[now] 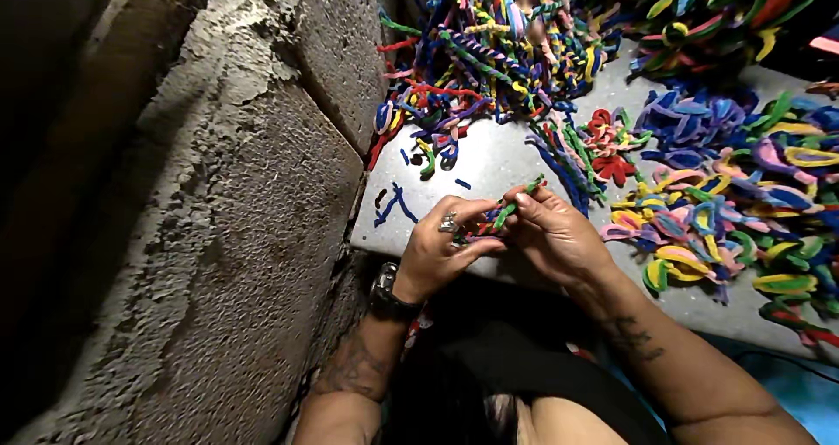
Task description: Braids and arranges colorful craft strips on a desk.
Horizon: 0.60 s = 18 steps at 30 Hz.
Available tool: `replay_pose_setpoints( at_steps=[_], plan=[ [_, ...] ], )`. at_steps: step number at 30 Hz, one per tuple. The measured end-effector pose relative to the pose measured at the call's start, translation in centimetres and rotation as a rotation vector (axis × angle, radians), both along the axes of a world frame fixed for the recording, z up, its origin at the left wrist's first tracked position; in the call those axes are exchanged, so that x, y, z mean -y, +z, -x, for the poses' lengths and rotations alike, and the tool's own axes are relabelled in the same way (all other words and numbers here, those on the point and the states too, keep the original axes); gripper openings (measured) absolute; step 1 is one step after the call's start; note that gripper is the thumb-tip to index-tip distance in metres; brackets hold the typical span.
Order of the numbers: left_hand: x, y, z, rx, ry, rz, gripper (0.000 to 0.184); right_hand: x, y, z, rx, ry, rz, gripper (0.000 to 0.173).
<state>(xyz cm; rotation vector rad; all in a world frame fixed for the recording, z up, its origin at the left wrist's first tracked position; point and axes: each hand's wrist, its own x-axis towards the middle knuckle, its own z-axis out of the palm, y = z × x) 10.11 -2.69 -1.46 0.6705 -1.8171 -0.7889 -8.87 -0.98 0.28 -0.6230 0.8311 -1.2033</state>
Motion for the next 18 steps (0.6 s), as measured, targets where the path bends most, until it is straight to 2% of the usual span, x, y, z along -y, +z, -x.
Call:
replay_pose_setpoints(
  at_steps=[3, 5, 12, 18],
  plan=[
    [0.1, -0.4, 0.4, -0.038, 0.024, 0.053, 0.014, -0.2, 0.0, 0.1, -0.042, -0.009, 0.035, 0.017],
    [0.2, -0.3, 0.4, -0.046, 0.044, 0.071, 0.007, -0.4, 0.0, 0.4, -0.071, -0.019, 0.071, 0.016],
    [0.3, 0.0, -0.1, -0.057, 0.044, 0.037, 0.008, -0.4, 0.0, 1.4, -0.27, -0.087, 0.22, 0.012],
    [0.1, 0.1, 0.0, -0.09, 0.08, -0.049, 0.006, -0.3, 0.2, 1.6, -0.271, -0.083, 0.258, 0.016]
  ],
)
